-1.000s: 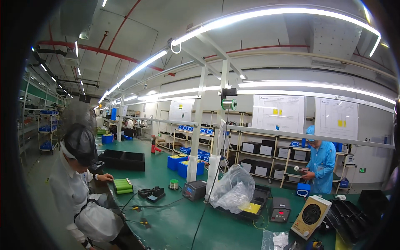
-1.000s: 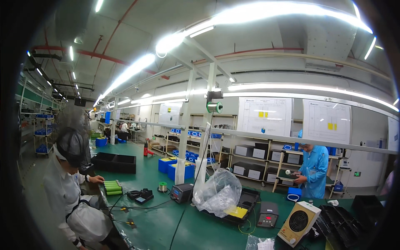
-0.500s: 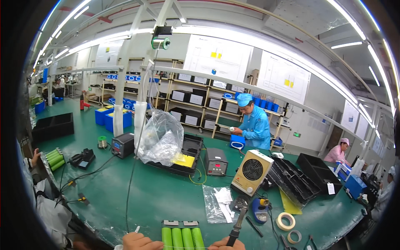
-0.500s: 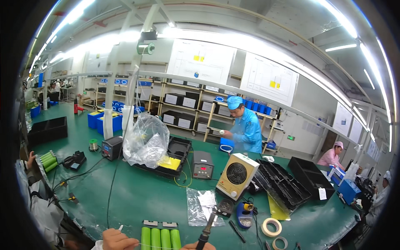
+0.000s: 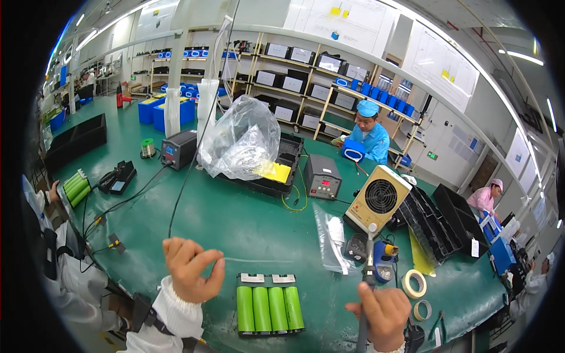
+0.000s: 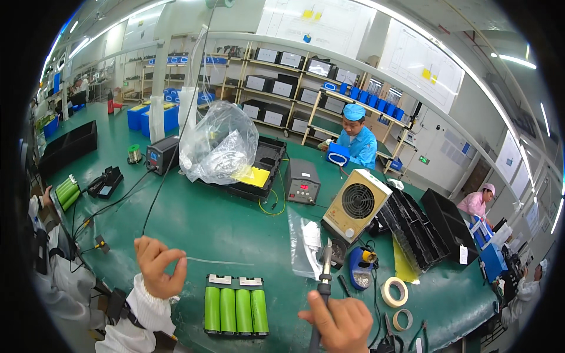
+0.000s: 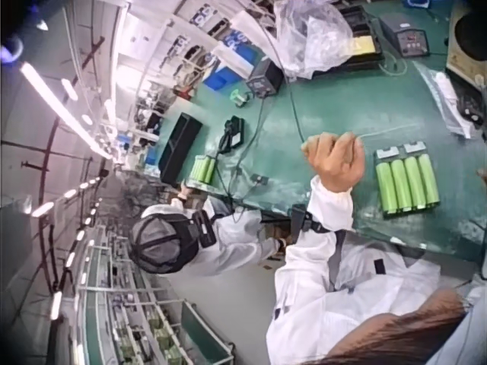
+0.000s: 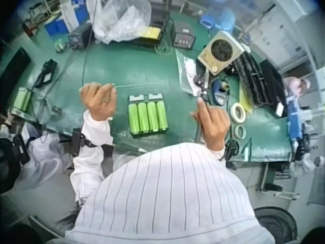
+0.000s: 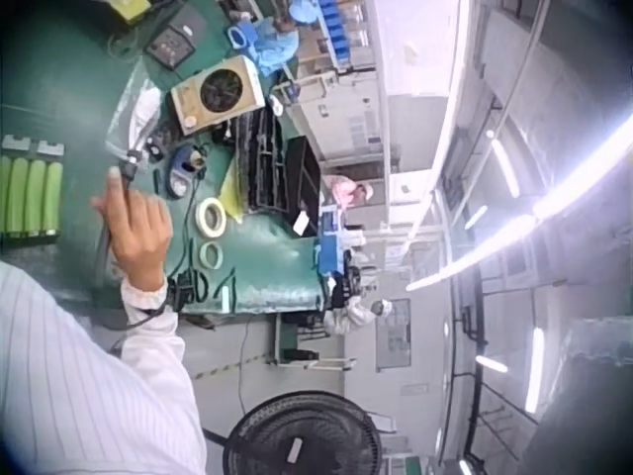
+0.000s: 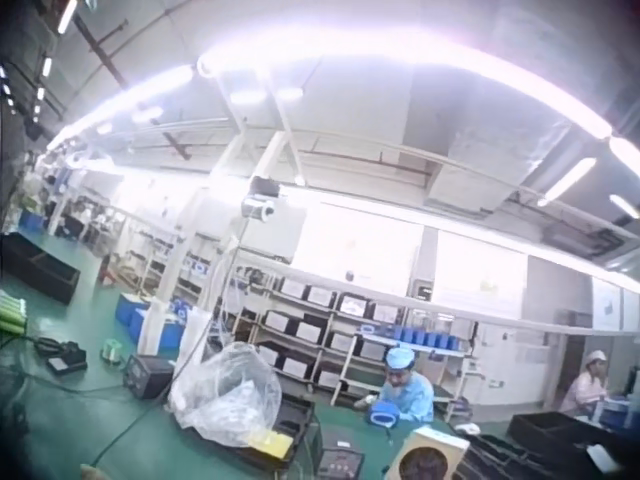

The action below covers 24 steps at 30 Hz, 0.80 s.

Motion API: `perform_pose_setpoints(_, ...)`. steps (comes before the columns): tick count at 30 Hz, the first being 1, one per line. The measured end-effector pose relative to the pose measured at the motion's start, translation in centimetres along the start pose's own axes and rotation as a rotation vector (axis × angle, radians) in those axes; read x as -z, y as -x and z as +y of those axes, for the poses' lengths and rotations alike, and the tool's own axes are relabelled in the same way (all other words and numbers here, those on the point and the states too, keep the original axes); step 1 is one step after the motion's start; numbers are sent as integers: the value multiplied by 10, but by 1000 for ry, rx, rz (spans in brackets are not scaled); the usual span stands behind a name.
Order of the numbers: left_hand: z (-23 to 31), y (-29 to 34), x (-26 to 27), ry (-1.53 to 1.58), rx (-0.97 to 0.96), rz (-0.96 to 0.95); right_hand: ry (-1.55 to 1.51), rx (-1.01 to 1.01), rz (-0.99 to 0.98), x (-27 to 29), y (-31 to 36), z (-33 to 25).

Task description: The recorder is assembling and soldering green cylindrical battery cells into multi-cell packs on a factory workbench.

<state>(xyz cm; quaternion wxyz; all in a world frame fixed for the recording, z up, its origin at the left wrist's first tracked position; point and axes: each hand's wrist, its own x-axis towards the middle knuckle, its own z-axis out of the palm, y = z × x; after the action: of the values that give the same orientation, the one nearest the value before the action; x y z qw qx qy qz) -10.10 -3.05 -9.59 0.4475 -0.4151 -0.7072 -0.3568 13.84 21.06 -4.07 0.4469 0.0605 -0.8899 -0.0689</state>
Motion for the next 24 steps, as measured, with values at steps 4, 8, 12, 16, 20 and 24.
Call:
perform_pose_setpoints(4, -17, 5, -25, 10, 27, 92, -24, -122, 98, -23, 11, 7)
perform_pose_setpoints(8, -28, 22, -32, -3, 14, 89, -717, -647, 343, -66, 31, -13)
perform_pose_setpoints(12, -34, 22, -39, 66, 28, 80, -857, -802, 332, -81, 45, -29)
perform_pose_setpoints(16, -32, 24, -27, 43, 47, 17, -795, -727, 22, -84, 29, -39)
perform_pose_setpoints(20, -33, 24, -34, 63, 48, 11, -749, -705, 10, -86, 14, -44)
perform_pose_setpoints(24, -33, 26, -33, 61, 69, -26, -719, -677, 11, -88, 7, -45)
